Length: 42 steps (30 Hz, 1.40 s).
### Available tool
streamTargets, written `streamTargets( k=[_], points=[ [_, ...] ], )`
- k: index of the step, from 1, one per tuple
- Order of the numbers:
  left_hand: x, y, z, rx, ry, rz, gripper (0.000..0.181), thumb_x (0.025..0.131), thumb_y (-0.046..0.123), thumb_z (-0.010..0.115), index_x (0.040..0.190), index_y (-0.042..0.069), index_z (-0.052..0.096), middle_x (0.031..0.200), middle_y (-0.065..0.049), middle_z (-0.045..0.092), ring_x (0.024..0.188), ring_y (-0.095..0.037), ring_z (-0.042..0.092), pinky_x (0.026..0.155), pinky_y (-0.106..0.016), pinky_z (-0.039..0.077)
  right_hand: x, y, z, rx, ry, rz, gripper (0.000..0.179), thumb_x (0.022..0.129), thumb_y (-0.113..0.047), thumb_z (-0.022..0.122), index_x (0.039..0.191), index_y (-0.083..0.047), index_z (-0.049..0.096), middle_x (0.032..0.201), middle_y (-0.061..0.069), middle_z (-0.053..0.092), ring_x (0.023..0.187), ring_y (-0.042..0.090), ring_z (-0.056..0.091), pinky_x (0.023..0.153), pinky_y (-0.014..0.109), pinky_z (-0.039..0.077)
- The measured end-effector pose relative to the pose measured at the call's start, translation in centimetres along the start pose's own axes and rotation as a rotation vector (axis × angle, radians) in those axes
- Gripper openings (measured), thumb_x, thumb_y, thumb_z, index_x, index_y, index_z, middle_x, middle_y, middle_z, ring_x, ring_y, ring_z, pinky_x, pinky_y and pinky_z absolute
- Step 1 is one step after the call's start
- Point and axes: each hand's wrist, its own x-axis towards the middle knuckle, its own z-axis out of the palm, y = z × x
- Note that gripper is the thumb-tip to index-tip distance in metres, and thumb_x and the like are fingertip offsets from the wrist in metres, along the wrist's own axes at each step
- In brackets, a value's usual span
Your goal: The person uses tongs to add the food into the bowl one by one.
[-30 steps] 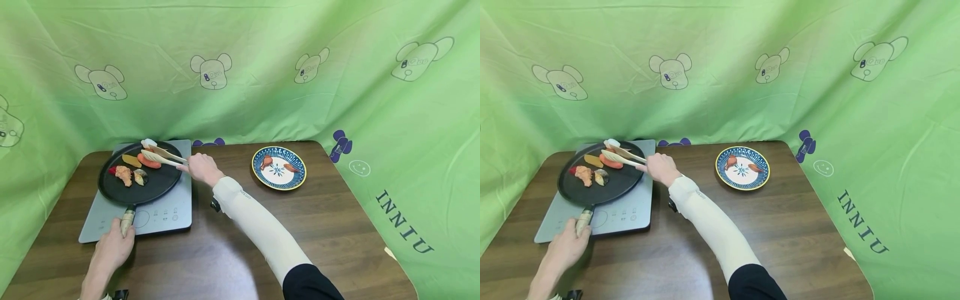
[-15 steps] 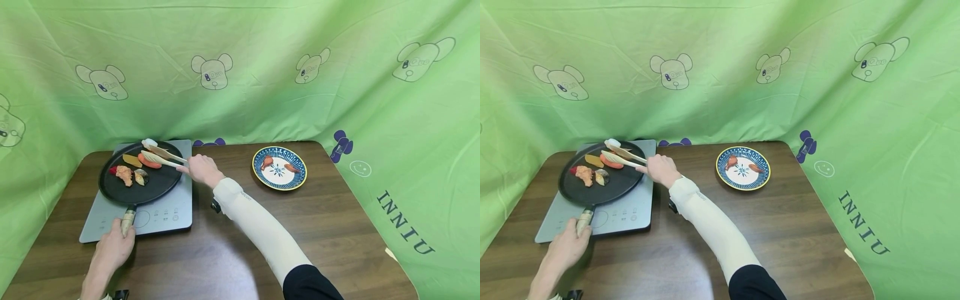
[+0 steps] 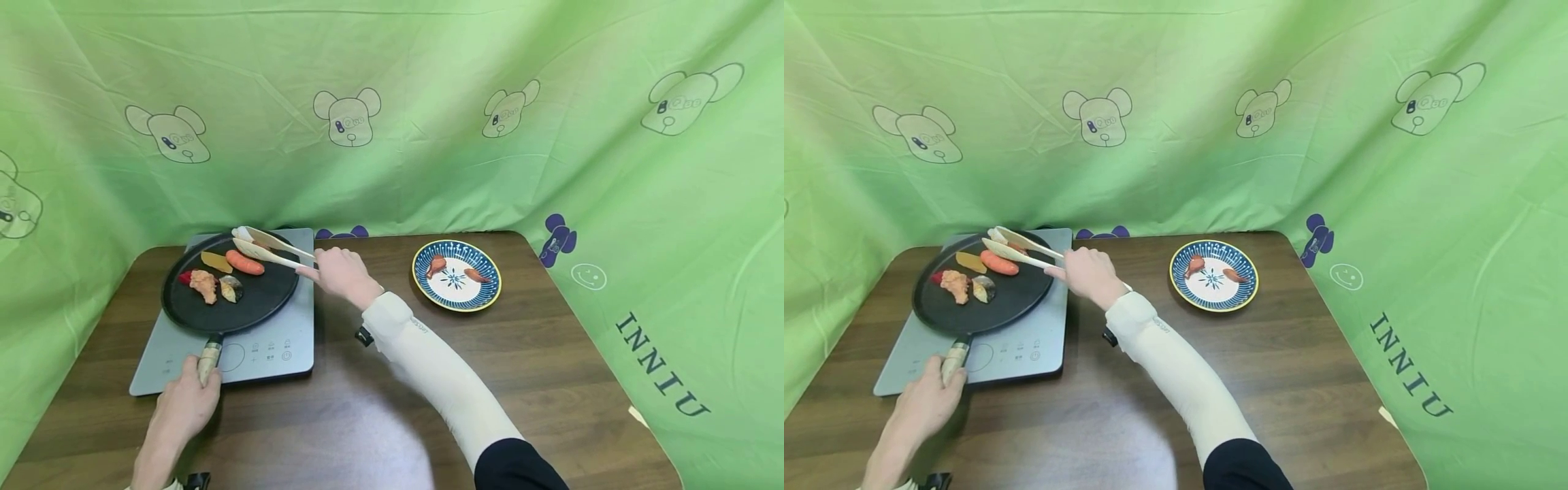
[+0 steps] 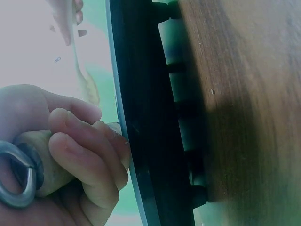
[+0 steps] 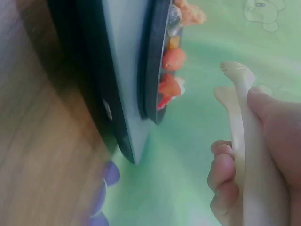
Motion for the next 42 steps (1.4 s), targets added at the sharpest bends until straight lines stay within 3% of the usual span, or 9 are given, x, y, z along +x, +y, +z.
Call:
streamTargets(
  k=[9, 22, 29, 35, 42],
  points=[
    [0.0, 0.0, -0.2, -0.008, -0.026, -0.015, 0.057, 0.098, 0.034, 0.032, 0.133, -0.009, 0.019, 0.074, -0.017, 0.046, 0.057, -0.026, 0.047, 0.047, -0.036, 0.037, -1.9, 3.0, -0.4, 0.0, 0.056, 0.028, 0.047, 0.091, -0.06, 0.046, 0.08, -0.015, 0.053, 0.065, 0.0, 0.052, 0.056, 0.021, 0.052, 0.051, 0.037, 0.042],
    [0.1, 0.2, -0.2, 0.004, -0.028, -0.011, 0.058, 0.098, 0.034, 0.032, 0.134, -0.009, 0.018, 0.073, -0.017, 0.046, 0.056, -0.026, 0.047, 0.047, -0.036, 0.036, -7.5, 10.5, -2.0, 0.06, 0.142, 0.145, 0.045, 0.087, -0.055, 0.057, 0.087, -0.01, 0.057, 0.066, 0.003, 0.053, 0.057, 0.023, 0.053, 0.051, 0.039, 0.042],
    [0.2, 0.2, -0.1, -0.001, -0.025, -0.011, 0.056, 0.097, 0.033, 0.033, 0.133, -0.008, 0.021, 0.074, -0.017, 0.047, 0.056, -0.026, 0.047, 0.047, -0.037, 0.036, -10.1, 13.7, -3.0, 0.082, 0.124, 0.263, 0.042, 0.087, -0.055, 0.058, 0.079, -0.013, 0.052, 0.065, 0.002, 0.051, 0.056, 0.022, 0.05, 0.047, 0.039, 0.038],
    [0.1, 0.2, -0.1, 0.007, -0.025, -0.018, 0.055, 0.098, 0.033, 0.033, 0.133, -0.008, 0.021, 0.073, -0.016, 0.046, 0.056, -0.026, 0.047, 0.047, -0.036, 0.036, -12.0, 16.4, -3.2, 0.141, 0.088, 0.35, 0.035, 0.089, -0.058, 0.052, 0.094, -0.024, 0.061, 0.075, 0.003, 0.055, 0.065, 0.023, 0.053, 0.049, 0.038, 0.038],
    [0.2, 0.3, -0.2, 0.017, -0.027, -0.021, 0.057, 0.098, 0.033, 0.033, 0.134, -0.009, 0.019, 0.074, -0.018, 0.046, 0.058, -0.026, 0.047, 0.048, -0.036, 0.036, -13.9, 18.9, -2.5, 0.061, 0.038, 0.418, 0.047, 0.097, -0.049, 0.041, 0.087, -0.004, 0.054, 0.079, 0.015, 0.055, 0.073, 0.034, 0.058, 0.059, 0.049, 0.044]
  ],
)
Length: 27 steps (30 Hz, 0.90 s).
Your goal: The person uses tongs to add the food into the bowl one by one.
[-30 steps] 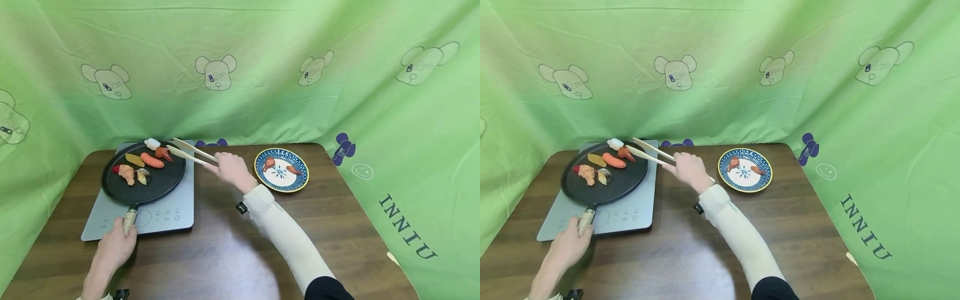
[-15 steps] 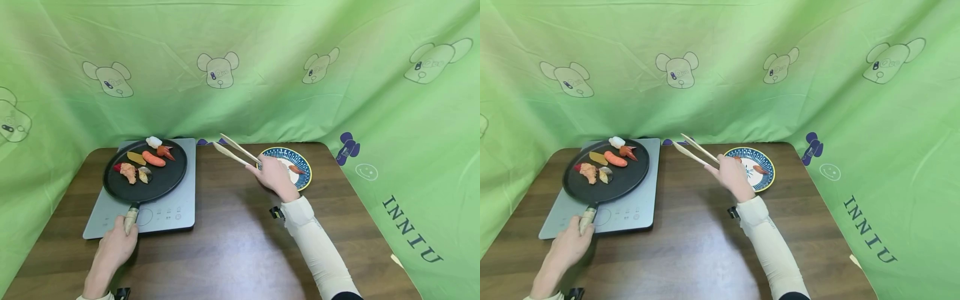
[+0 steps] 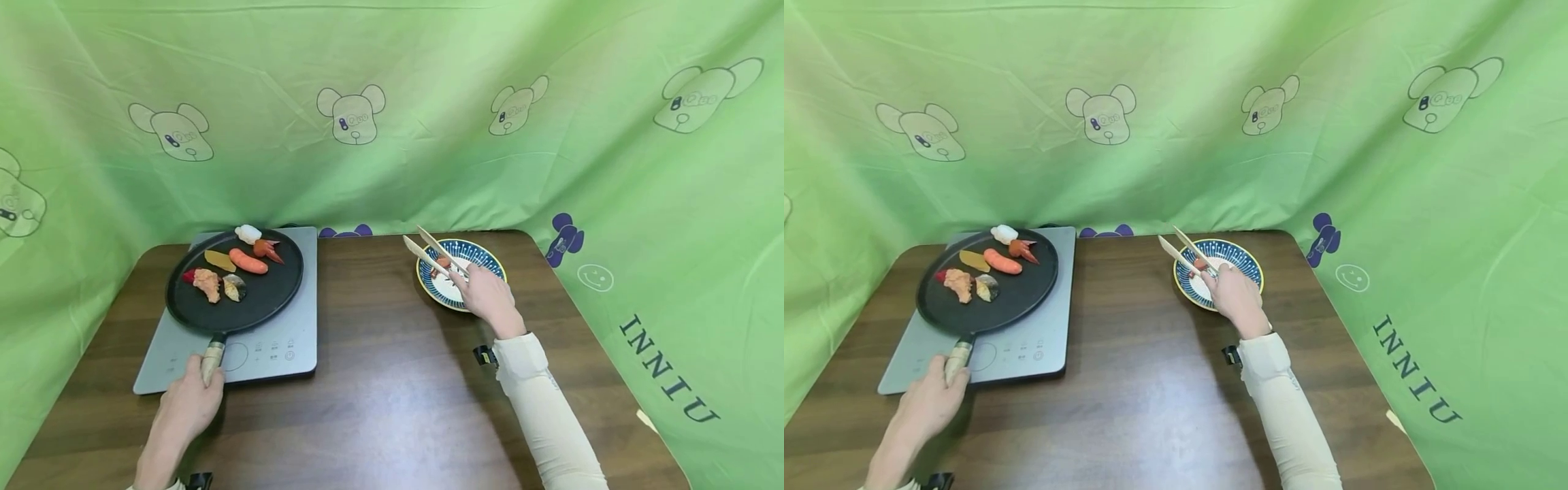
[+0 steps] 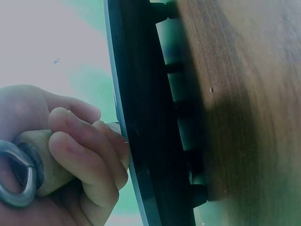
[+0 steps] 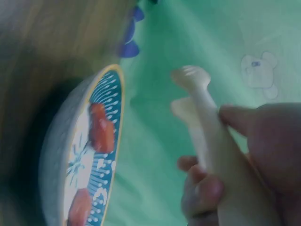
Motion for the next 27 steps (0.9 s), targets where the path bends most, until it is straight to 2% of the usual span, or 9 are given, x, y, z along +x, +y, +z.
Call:
streamTargets(
  k=[3, 7, 10, 14, 17, 22, 27],
  points=[
    [0.0, 0.0, 0.0, -0.006, -0.004, -0.001, 0.057, 0.098, 0.033, 0.033, 0.134, -0.009, 0.018, 0.075, -0.018, 0.046, 0.058, -0.026, 0.047, 0.047, -0.036, 0.036, -0.3, 0.7, 0.2, -0.003, -0.024, 0.019, 0.049, 0.1, -0.042, 0.037, 0.105, 0.002, 0.056, 0.096, 0.024, 0.059, 0.091, 0.041, 0.058, 0.071, 0.055, 0.044],
    [0.0, -0.2, 0.0, -0.011, -0.016, -0.004, 0.056, 0.098, 0.032, 0.033, 0.132, -0.01, 0.019, 0.074, -0.017, 0.046, 0.057, -0.026, 0.047, 0.047, -0.036, 0.036, -0.6, 1.4, 0.7, 0.026, -0.053, 0.068, 0.051, 0.101, -0.038, 0.035, 0.131, 0.001, 0.049, 0.118, 0.028, 0.055, 0.108, 0.044, 0.053, 0.082, 0.057, 0.042],
    [-0.1, -0.2, 0.1, -0.013, -0.022, -0.005, 0.056, 0.098, 0.032, 0.033, 0.132, -0.01, 0.019, 0.074, -0.017, 0.046, 0.057, -0.026, 0.046, 0.047, -0.036, 0.036, -0.8, 1.8, 0.9, 0.015, -0.055, 0.111, 0.053, 0.1, -0.038, 0.036, 0.129, 0.004, 0.048, 0.117, 0.03, 0.055, 0.105, 0.045, 0.054, 0.08, 0.057, 0.042],
    [-0.1, -0.2, 0.1, -0.012, -0.019, 0.004, 0.057, 0.098, 0.033, 0.033, 0.133, -0.01, 0.018, 0.073, -0.017, 0.046, 0.056, -0.026, 0.046, 0.047, -0.036, 0.036, -1.1, 2.1, 0.9, -0.02, -0.061, 0.142, 0.051, 0.1, -0.038, 0.036, 0.116, 0.009, 0.05, 0.107, 0.032, 0.055, 0.095, 0.049, 0.056, 0.074, 0.058, 0.043],
    [0.0, -0.3, 0.1, -0.009, -0.017, 0.009, 0.057, 0.098, 0.032, 0.032, 0.134, -0.01, 0.018, 0.073, -0.017, 0.046, 0.056, -0.026, 0.046, 0.047, -0.036, 0.036, -1.1, 2.3, 1.2, -0.034, -0.081, 0.156, 0.051, 0.1, -0.037, 0.034, 0.114, 0.009, 0.049, 0.109, 0.034, 0.054, 0.095, 0.05, 0.055, 0.074, 0.058, 0.043],
    [0.1, -0.3, 0.0, -0.006, -0.017, 0.015, 0.058, 0.099, 0.033, 0.032, 0.135, -0.01, 0.017, 0.074, -0.018, 0.047, 0.057, -0.026, 0.047, 0.048, -0.036, 0.036, -1.1, 2.4, 1.6, -0.052, -0.113, 0.169, 0.054, 0.101, -0.038, 0.032, 0.12, 0.01, 0.047, 0.114, 0.035, 0.052, 0.098, 0.05, 0.054, 0.077, 0.058, 0.043],
    [0.0, -0.3, 0.0, -0.016, -0.013, 0.01, 0.056, 0.098, 0.031, 0.033, 0.133, -0.01, 0.019, 0.073, -0.017, 0.046, 0.056, -0.026, 0.046, 0.047, -0.036, 0.036, -1.3, 2.3, 0.9, -0.068, -0.149, 0.193, 0.054, 0.1, -0.039, 0.031, 0.12, 0.009, 0.047, 0.114, 0.036, 0.053, 0.097, 0.051, 0.055, 0.075, 0.057, 0.043]
  ],
)
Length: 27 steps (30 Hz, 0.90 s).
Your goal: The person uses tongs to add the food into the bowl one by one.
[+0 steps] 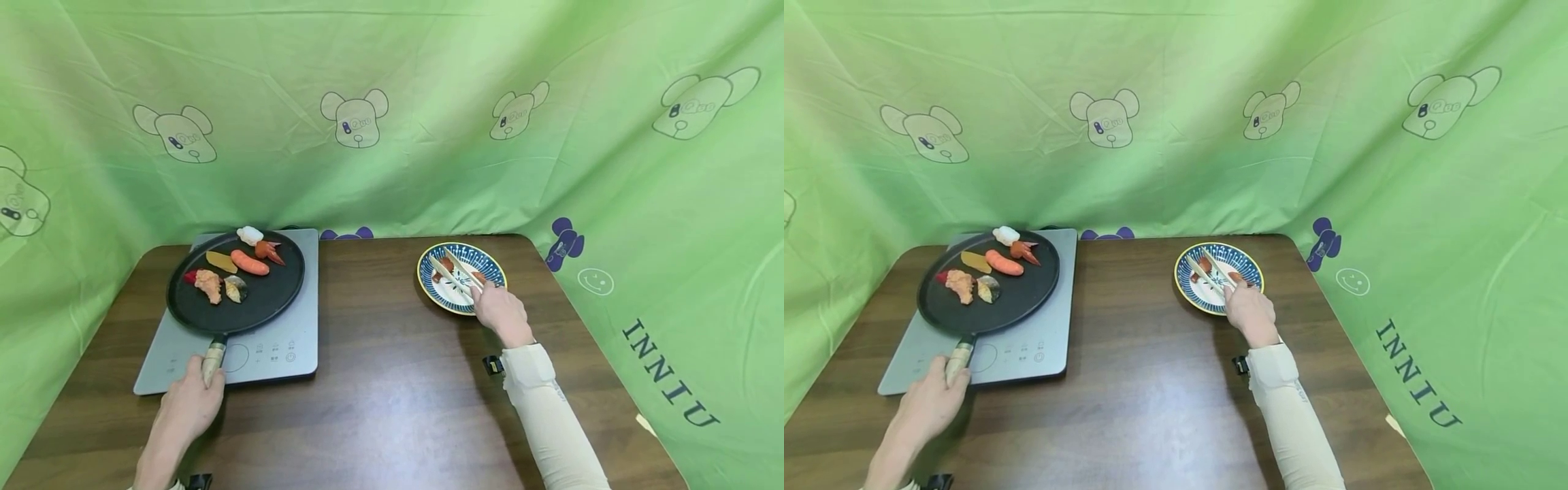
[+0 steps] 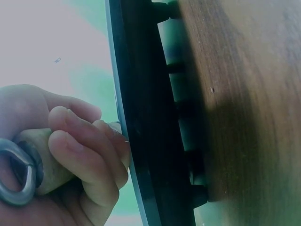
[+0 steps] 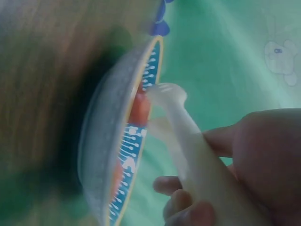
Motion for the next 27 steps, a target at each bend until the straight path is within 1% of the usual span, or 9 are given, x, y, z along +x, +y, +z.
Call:
streamTargets(
  k=[5, 8, 11, 17, 23, 27],
  points=[
    [0.0, -0.2, 0.1, -0.002, -0.005, 0.006, 0.057, 0.098, 0.032, 0.033, 0.133, -0.01, 0.018, 0.073, -0.017, 0.046, 0.055, -0.025, 0.046, 0.047, -0.036, 0.036, -0.6, 0.6, -1.1, -0.025, -0.04, 0.024, 0.052, 0.1, -0.038, 0.03, 0.114, 0.009, 0.051, 0.109, 0.035, 0.055, 0.095, 0.05, 0.056, 0.072, 0.057, 0.043],
    [0.1, -0.3, 0.0, -0.002, -0.003, 0.014, 0.058, 0.098, 0.033, 0.033, 0.134, -0.01, 0.018, 0.073, -0.017, 0.047, 0.055, -0.025, 0.047, 0.047, -0.036, 0.036, -0.9, 1.1, -1.6, -0.035, -0.071, 0.031, 0.054, 0.099, -0.038, 0.029, 0.11, 0.009, 0.053, 0.109, 0.036, 0.055, 0.096, 0.05, 0.055, 0.072, 0.057, 0.044],
    [0.1, -0.3, 0.0, -0.002, 0.004, 0.017, 0.057, 0.098, 0.033, 0.033, 0.133, -0.009, 0.019, 0.073, -0.017, 0.047, 0.056, -0.026, 0.047, 0.047, -0.036, 0.036, -1.2, 1.4, -1.8, -0.042, -0.103, 0.032, 0.055, 0.099, -0.038, 0.028, 0.11, 0.01, 0.054, 0.11, 0.037, 0.055, 0.097, 0.051, 0.055, 0.071, 0.056, 0.044],
    [0.0, -0.3, 0.1, -0.005, 0.011, 0.02, 0.055, 0.098, 0.032, 0.033, 0.132, -0.009, 0.021, 0.073, -0.016, 0.047, 0.056, -0.026, 0.047, 0.047, -0.036, 0.036, -1.2, 1.5, -1.6, -0.063, -0.134, 0.024, 0.056, 0.1, -0.04, 0.028, 0.11, 0.009, 0.055, 0.111, 0.036, 0.055, 0.098, 0.051, 0.055, 0.071, 0.057, 0.044],
    [0.1, -0.3, 0.2, -0.003, 0.002, 0.011, 0.056, 0.098, 0.032, 0.033, 0.133, -0.01, 0.019, 0.073, -0.017, 0.046, 0.056, -0.025, 0.047, 0.047, -0.036, 0.036, -0.8, 1.4, -1.2, -0.08, -0.148, 0.011, 0.059, 0.099, -0.044, 0.032, 0.109, 0.009, 0.056, 0.11, 0.035, 0.056, 0.098, 0.049, 0.056, 0.072, 0.056, 0.045],
    [0.2, -0.3, 0.2, -0.005, 0.001, 0.009, 0.057, 0.098, 0.032, 0.033, 0.134, -0.01, 0.018, 0.073, -0.016, 0.046, 0.056, -0.025, 0.046, 0.047, -0.036, 0.036, -0.5, 1.8, -1.2, -0.102, -0.119, 0.003, 0.059, 0.099, -0.046, 0.035, 0.105, 0.009, 0.057, 0.103, 0.034, 0.058, 0.093, 0.048, 0.058, 0.069, 0.055, 0.046]
  ],
)
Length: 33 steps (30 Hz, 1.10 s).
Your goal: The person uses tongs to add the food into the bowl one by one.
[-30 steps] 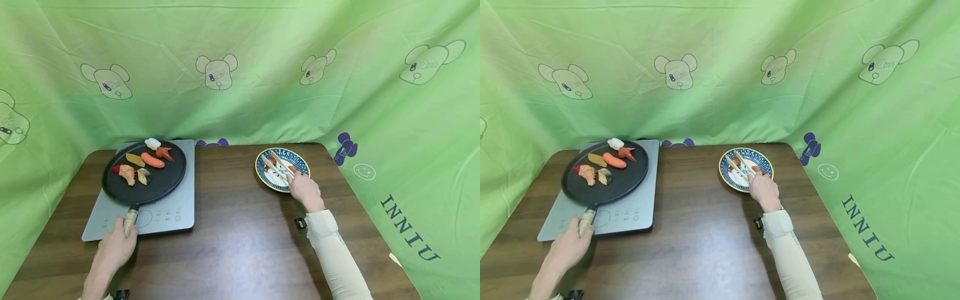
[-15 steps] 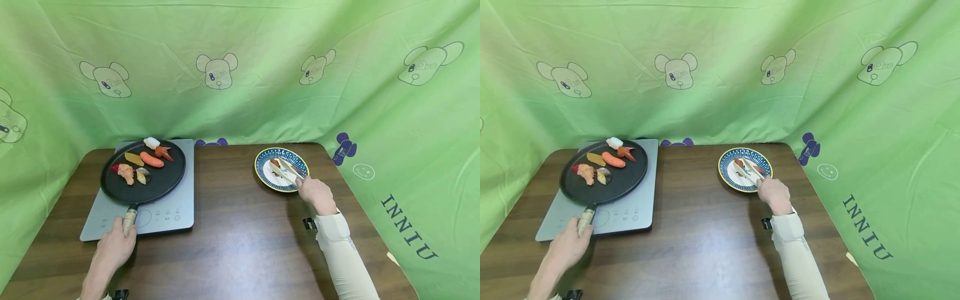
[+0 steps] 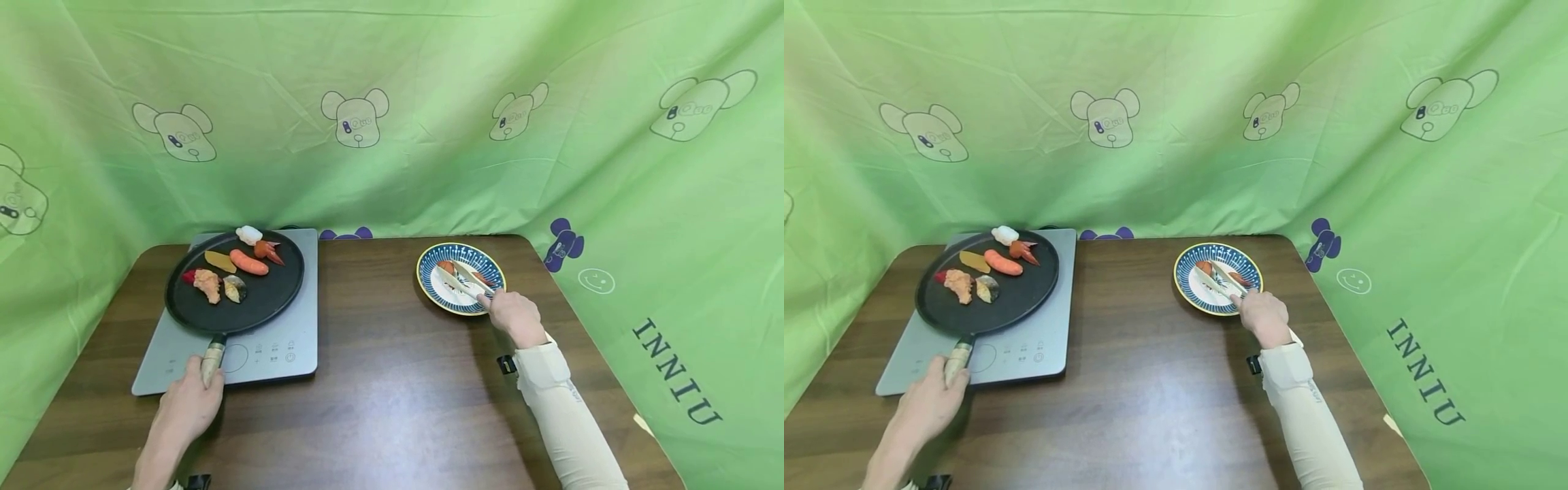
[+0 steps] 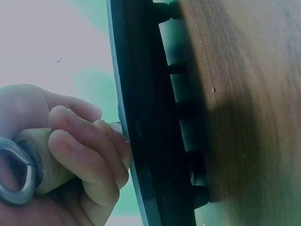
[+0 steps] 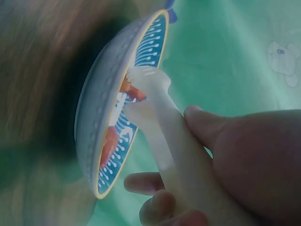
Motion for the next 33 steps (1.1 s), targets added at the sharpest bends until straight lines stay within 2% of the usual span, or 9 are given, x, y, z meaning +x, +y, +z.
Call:
streamTargets(
  k=[3, 10, 15, 23, 33],
  points=[
    [-0.1, 0.1, 0.0, -0.004, -0.004, -0.006, 0.058, 0.098, 0.033, 0.033, 0.134, -0.009, 0.018, 0.073, -0.016, 0.046, 0.056, -0.025, 0.046, 0.047, -0.036, 0.036, 0.1, 0.3, -0.1, -0.021, 0.015, 0.002, 0.058, 0.099, -0.045, 0.035, 0.104, 0.009, 0.056, 0.1, 0.033, 0.059, 0.091, 0.047, 0.059, 0.067, 0.055, 0.046],
    [-0.2, 0.2, -0.2, 0.006, 0.003, -0.005, 0.057, 0.098, 0.033, 0.033, 0.134, -0.009, 0.019, 0.074, -0.016, 0.046, 0.057, -0.026, 0.047, 0.047, -0.036, 0.036, 0.4, 0.2, -0.2, -0.026, -0.035, -0.003, 0.058, 0.1, -0.043, 0.031, 0.107, 0.011, 0.053, 0.105, 0.035, 0.057, 0.095, 0.048, 0.057, 0.071, 0.055, 0.046],
    [-0.1, 0.2, -0.2, 0.006, 0.022, 0.009, 0.056, 0.098, 0.033, 0.033, 0.133, -0.008, 0.021, 0.074, -0.017, 0.047, 0.057, -0.026, 0.047, 0.047, -0.036, 0.036, 0.8, 0.2, -0.2, -0.026, -0.009, -0.011, 0.058, 0.099, -0.046, 0.038, 0.098, 0.009, 0.057, 0.098, 0.033, 0.06, 0.088, 0.047, 0.059, 0.066, 0.054, 0.046],
    [-0.1, 0.1, -0.2, 0.004, 0.025, 0.005, 0.055, 0.098, 0.033, 0.033, 0.131, -0.009, 0.021, 0.074, -0.018, 0.047, 0.057, -0.026, 0.048, 0.047, -0.036, 0.036, 1.4, 1.4, 0.4, -0.036, 0.028, -0.065, 0.052, 0.095, -0.047, 0.047, 0.082, 0.001, 0.059, 0.087, 0.029, 0.061, 0.078, 0.046, 0.06, 0.061, 0.053, 0.045],
    [-0.1, 0.1, -0.1, 0.018, 0.036, 0.02, 0.053, 0.098, 0.033, 0.033, 0.129, -0.009, 0.023, 0.073, -0.018, 0.048, 0.057, -0.028, 0.048, 0.048, -0.038, 0.036, 1.5, 2.7, 0.8, -0.026, 0.058, -0.129, 0.052, 0.095, -0.05, 0.044, 0.087, -0.001, 0.057, 0.082, 0.025, 0.06, 0.073, 0.044, 0.059, 0.056, 0.053, 0.044]
  ],
)
